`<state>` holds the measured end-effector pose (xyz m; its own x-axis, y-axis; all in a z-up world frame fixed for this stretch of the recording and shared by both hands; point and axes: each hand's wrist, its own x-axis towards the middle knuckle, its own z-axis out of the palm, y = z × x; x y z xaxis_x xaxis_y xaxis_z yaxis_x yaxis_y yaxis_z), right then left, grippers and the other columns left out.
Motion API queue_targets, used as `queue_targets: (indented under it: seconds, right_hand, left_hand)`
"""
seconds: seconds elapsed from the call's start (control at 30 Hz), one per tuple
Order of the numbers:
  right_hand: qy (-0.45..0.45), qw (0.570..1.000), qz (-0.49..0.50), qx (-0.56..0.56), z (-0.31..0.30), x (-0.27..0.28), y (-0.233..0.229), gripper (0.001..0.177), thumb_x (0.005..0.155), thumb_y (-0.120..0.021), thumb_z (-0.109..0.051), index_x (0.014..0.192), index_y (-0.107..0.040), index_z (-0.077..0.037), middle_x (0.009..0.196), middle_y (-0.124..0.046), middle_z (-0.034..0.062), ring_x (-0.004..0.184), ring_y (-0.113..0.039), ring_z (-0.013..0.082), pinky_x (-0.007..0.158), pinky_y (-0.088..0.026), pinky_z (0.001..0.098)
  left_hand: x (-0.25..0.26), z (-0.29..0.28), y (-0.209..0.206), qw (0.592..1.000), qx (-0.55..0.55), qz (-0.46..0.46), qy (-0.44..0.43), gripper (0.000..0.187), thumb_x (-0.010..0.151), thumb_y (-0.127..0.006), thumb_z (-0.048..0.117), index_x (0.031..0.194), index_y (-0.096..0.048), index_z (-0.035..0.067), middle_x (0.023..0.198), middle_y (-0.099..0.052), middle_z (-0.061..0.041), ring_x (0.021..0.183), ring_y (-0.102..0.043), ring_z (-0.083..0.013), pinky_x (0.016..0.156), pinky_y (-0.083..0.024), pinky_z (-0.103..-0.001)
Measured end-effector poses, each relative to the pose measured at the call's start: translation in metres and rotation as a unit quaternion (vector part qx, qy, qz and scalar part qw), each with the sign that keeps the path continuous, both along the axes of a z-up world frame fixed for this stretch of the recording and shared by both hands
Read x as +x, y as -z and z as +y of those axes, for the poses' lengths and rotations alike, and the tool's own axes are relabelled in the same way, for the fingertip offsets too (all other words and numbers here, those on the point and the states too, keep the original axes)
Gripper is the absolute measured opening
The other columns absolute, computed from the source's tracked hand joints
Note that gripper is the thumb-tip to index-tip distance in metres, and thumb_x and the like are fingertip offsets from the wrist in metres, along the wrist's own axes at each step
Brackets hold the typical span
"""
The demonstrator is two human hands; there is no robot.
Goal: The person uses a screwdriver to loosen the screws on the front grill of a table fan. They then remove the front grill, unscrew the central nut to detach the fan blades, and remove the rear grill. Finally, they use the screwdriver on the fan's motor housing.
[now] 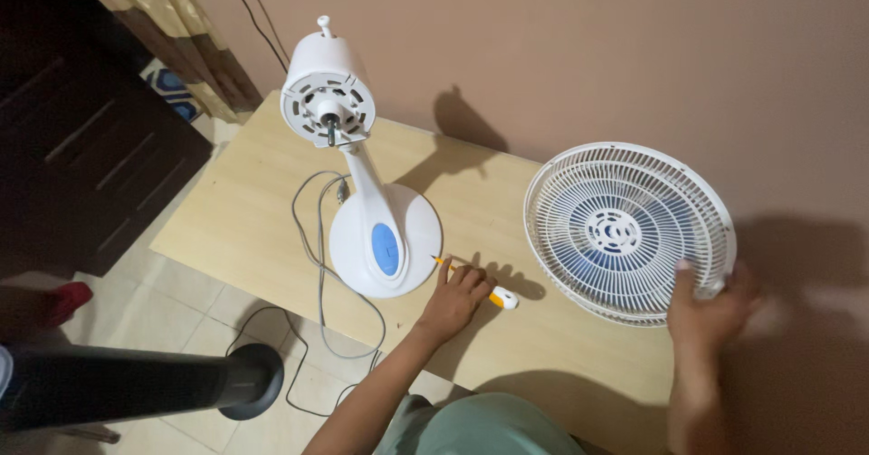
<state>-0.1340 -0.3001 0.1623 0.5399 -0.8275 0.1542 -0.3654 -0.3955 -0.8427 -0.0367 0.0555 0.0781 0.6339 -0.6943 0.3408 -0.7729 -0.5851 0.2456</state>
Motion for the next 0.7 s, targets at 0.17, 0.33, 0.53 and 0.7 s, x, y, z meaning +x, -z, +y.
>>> queue_targets:
  seconds: [0.17, 0.33, 0.53, 0.7]
  right_hand:
    - [-0.375, 0.915, -0.120, 0.084, 0.064, 0.016, -0.007, 0.043, 0.095, -0.069, -0.025, 0.130, -0.059, -0.002, 0.135, -0.062, 0.0166, 0.118, -0.063, 0.0273, 0.099, -0.053, 0.0436]
    - [-0.559, 0.779, -0.006, 0.283, 0.141, 0.017, -0.010, 0.057, 0.091, -0.068, -0.027, 0.138, -0.048, -0.003, 0.115, -0.068, 0.0086, 0.095, -0.069, 0.0179, 0.084, -0.059, 0.0321]
    - [-0.561, 0.712, -0.072, 0.416, 0.157, 0.019, -0.004, 0.047, 0.097, -0.069, -0.018, 0.135, -0.053, 0.004, 0.093, -0.062, 0.0065, 0.071, -0.057, 0.0107, 0.065, -0.049, 0.0252]
    - [-0.555, 0.731, -0.068, 0.391, 0.176, 0.013, -0.012, 0.052, 0.090, -0.071, -0.014, 0.137, -0.053, 0.001, 0.095, -0.064, 0.0035, 0.072, -0.057, 0.0091, 0.064, -0.050, 0.0254]
  left_hand:
    - [-0.022, 0.003, -0.074, 0.997, -0.021, -0.068, -0.006, 0.042, 0.092, -0.059, 0.011, 0.134, -0.059, 0.017, 0.129, -0.059, -0.006, 0.132, -0.050, -0.0293, 0.120, -0.021, -0.069]
    - [-0.039, 0.005, -0.127, 0.991, -0.068, -0.113, 0.019, 0.050, 0.094, -0.063, 0.011, 0.143, -0.056, 0.020, 0.137, -0.056, -0.006, 0.138, -0.049, -0.0296, 0.123, -0.022, -0.068]
    - [-0.052, 0.012, -0.170, 0.947, -0.290, -0.122, -0.069, 0.059, 0.090, -0.067, 0.009, 0.144, -0.045, 0.005, 0.142, -0.049, -0.019, 0.141, -0.042, -0.0385, 0.122, -0.022, -0.062]
    - [-0.046, 0.013, -0.176, 0.757, -0.600, 0.244, -0.089, 0.055, 0.100, -0.060, 0.014, 0.148, -0.040, -0.002, 0.143, -0.053, -0.016, 0.131, -0.056, -0.0281, 0.112, -0.043, -0.045]
